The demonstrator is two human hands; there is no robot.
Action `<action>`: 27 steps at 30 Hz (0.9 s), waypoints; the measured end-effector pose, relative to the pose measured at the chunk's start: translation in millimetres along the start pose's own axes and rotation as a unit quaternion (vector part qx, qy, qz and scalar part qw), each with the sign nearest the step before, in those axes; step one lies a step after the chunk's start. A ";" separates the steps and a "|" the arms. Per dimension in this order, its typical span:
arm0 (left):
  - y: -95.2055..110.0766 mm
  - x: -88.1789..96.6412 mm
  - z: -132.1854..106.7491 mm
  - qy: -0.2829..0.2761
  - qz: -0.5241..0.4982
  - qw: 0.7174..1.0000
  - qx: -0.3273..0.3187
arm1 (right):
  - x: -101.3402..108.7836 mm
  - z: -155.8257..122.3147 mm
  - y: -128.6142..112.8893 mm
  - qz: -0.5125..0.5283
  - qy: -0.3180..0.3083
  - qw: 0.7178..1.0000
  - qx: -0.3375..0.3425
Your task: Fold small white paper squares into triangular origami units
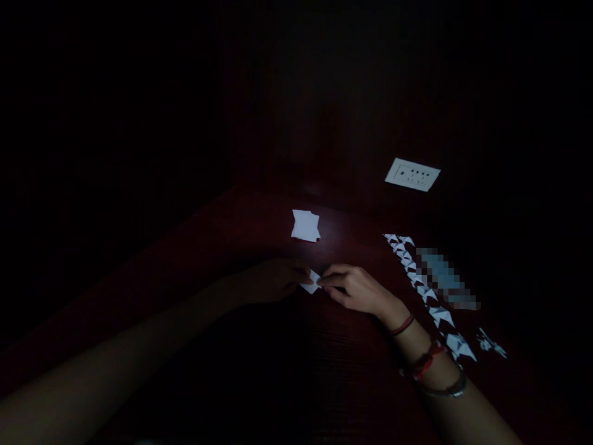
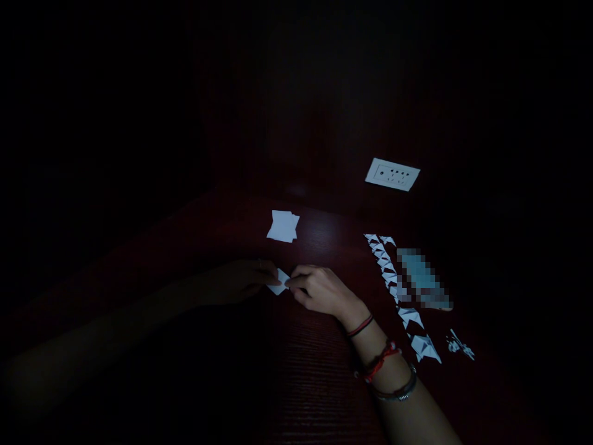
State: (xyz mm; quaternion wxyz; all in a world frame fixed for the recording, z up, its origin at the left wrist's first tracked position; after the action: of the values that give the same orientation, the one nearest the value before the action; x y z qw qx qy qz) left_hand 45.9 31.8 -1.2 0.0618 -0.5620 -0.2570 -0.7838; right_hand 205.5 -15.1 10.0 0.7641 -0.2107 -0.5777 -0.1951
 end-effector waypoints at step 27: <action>-0.5 1.1 -1.6 -0.019 0.064 0.997 0.026 | 5.7 -0.4 -4.1 -0.013 -0.018 1.000 -0.011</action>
State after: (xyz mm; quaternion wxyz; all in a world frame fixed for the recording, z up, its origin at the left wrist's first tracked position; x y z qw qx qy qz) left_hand 43.9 31.7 -0.8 0.1217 -0.5900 -0.2422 -0.7605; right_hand 205.0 -19.0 15.8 0.7485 -0.2154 -0.5918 -0.2076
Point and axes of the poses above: each hand's wrist, its own z-axis towards the middle knuckle, its own x-axis out of the back of the hand, y = z × x, the point moved 4 cm from there along z, towards the middle knuckle, and after that the axes turned 14 degrees about x, right-handed, at the moved point
